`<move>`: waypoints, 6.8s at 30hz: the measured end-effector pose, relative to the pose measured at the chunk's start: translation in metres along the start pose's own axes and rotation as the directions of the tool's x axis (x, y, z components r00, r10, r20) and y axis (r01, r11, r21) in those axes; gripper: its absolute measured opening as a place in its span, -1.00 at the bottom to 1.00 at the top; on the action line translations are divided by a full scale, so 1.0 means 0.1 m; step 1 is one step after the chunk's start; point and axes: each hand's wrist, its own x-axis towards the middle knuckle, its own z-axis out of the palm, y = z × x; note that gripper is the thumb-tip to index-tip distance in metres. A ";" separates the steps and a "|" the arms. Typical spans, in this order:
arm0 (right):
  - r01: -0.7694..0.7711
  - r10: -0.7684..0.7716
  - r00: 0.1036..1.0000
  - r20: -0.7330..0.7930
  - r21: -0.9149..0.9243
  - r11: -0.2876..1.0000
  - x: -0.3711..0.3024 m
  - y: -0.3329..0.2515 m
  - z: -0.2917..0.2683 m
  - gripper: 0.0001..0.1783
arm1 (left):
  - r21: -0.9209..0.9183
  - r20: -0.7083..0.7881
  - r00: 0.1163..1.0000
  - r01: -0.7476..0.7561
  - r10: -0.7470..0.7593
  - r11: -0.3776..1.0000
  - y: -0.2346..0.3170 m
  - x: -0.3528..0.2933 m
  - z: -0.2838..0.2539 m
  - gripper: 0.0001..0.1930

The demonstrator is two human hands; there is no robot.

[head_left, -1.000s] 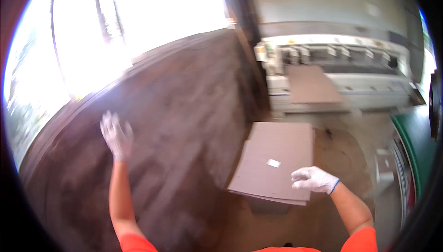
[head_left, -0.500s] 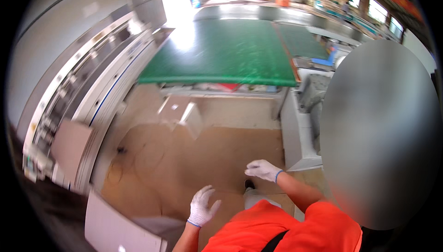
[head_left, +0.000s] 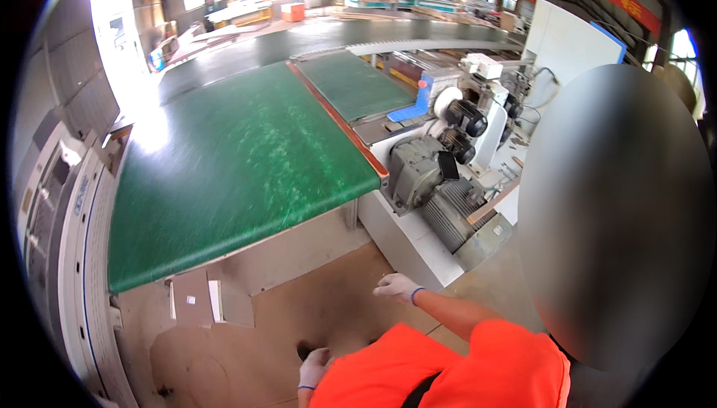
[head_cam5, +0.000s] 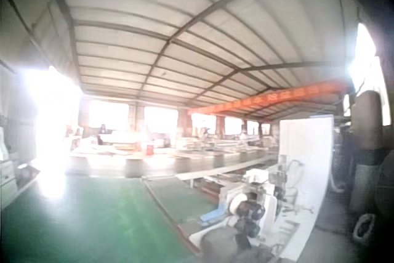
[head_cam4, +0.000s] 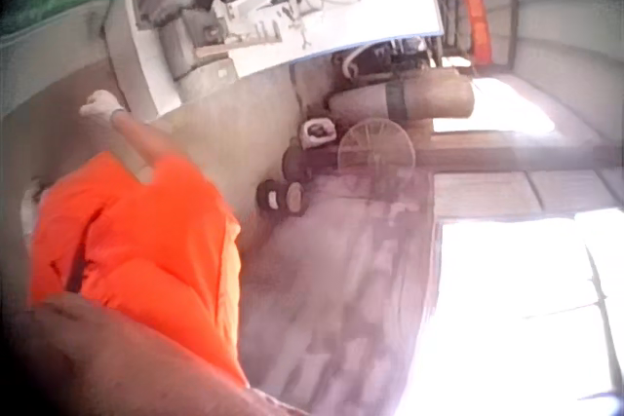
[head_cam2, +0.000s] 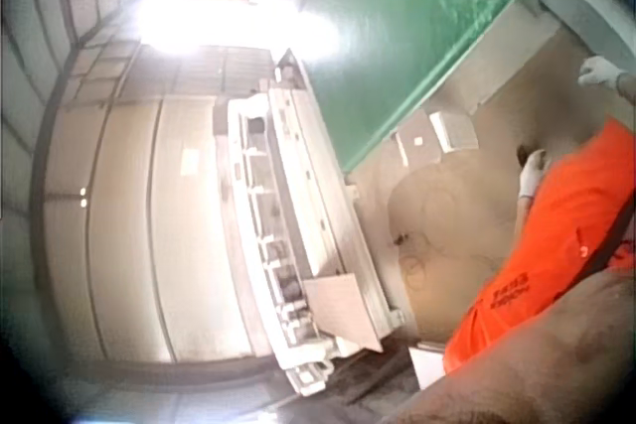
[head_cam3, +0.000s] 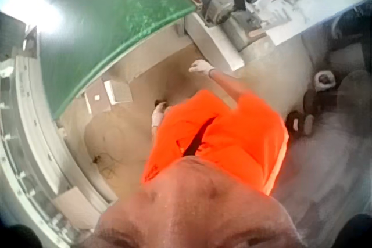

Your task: The person handles large rectangular wood panels in a workshop, moving them from a conveyor belt to a stack on the floor. They also use a handheld tool to scrape or clean the surface of a panel on a machine table.

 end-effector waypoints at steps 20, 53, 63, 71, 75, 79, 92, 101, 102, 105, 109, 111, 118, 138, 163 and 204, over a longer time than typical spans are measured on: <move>-0.027 0.029 0.930 -0.366 0.011 1.000 1.91 -0.89 0.39 -0.59 | 0.035 0.065 0.900 -0.434 0.431 0.900 2.50 2.06 -3.25 -0.66; 0.632 -0.652 0.749 -0.116 -0.170 0.756 4.05 -2.38 -0.07 -0.83 | 0.210 -0.542 0.070 -0.954 0.837 0.216 4.74 3.21 -3.01 -0.79; 0.882 -0.795 0.399 0.456 0.046 0.469 3.38 -2.98 1.48 -0.81 | -0.560 -0.813 -0.070 0.365 -0.577 0.744 1.42 -0.23 -2.02 -0.59; 0.807 -0.644 0.363 0.673 0.118 0.578 2.75 -2.79 2.49 -0.78 | -0.979 0.111 -0.994 -0.113 -0.017 0.168 -0.15 -3.06 0.51 -0.25; 0.822 -0.590 0.360 0.723 0.055 0.568 2.14 -2.53 3.06 -0.80 | -0.827 0.559 -0.829 -0.560 -0.040 0.055 -0.49 -4.42 1.00 0.10; 0.787 -0.486 0.262 0.834 0.108 0.608 1.52 -2.42 3.49 -0.77 | -0.289 0.587 -0.561 -0.819 -0.584 0.496 -0.95 -5.10 1.55 -0.15; 0.902 -0.258 0.022 0.966 0.092 0.422 0.06 -2.61 4.57 -0.59 | 0.010 0.594 -0.591 -0.673 -0.546 0.740 -1.18 -4.70 1.31 -0.34; 0.839 -0.247 0.007 0.969 0.129 0.528 -0.05 -2.47 4.68 -0.62 | 0.043 0.580 -0.539 -0.729 -0.611 0.684 -1.32 -5.32 1.15 -0.36; 0.849 -0.246 0.018 0.969 0.115 0.516 -0.04 -2.50 4.64 -0.61 | 0.002 0.602 -0.523 -0.755 -0.604 0.656 -1.42 -5.39 1.17 -0.32; 0.865 -0.257 0.039 0.966 0.096 0.493 0.00 -2.56 4.49 -0.61 | -0.034 0.563 -0.513 -0.797 -0.647 0.603 -1.68 -5.34 1.40 -0.21; 0.873 -0.341 0.136 0.930 0.050 0.485 0.25 -2.63 4.17 -0.63 | 0.080 0.409 -0.562 -0.763 -0.719 0.641 -1.81 -5.29 1.74 -0.38; 0.807 -0.367 0.293 0.883 -0.022 0.590 0.64 -2.36 3.87 -0.67 | -0.064 0.488 -0.514 -0.827 -0.706 0.558 -1.75 -5.20 1.52 -0.25; 0.727 -0.419 0.463 0.782 -0.065 0.683 1.29 -1.77 3.35 -0.86 | 0.014 0.414 -0.587 -0.760 -0.696 0.650 -1.28 -5.06 1.72 -0.24; 0.711 -0.753 0.655 -0.061 -0.288 0.642 2.76 -2.27 0.63 -0.67 | -0.863 -0.502 0.335 -0.139 -0.797 0.485 -1.16 0.85 -1.03 -0.59; -0.158 -0.421 0.683 -0.597 -0.683 0.713 4.48 -1.86 -1.83 -0.13 | -0.233 -0.651 0.733 -0.441 0.198 0.867 2.02 4.93 -2.82 -0.84; -0.134 -0.169 0.838 -0.520 -0.495 0.859 4.36 -3.02 -0.25 -0.18 | 0.715 -0.167 0.881 -0.201 0.443 0.670 4.23 11.25 -4.31 -0.16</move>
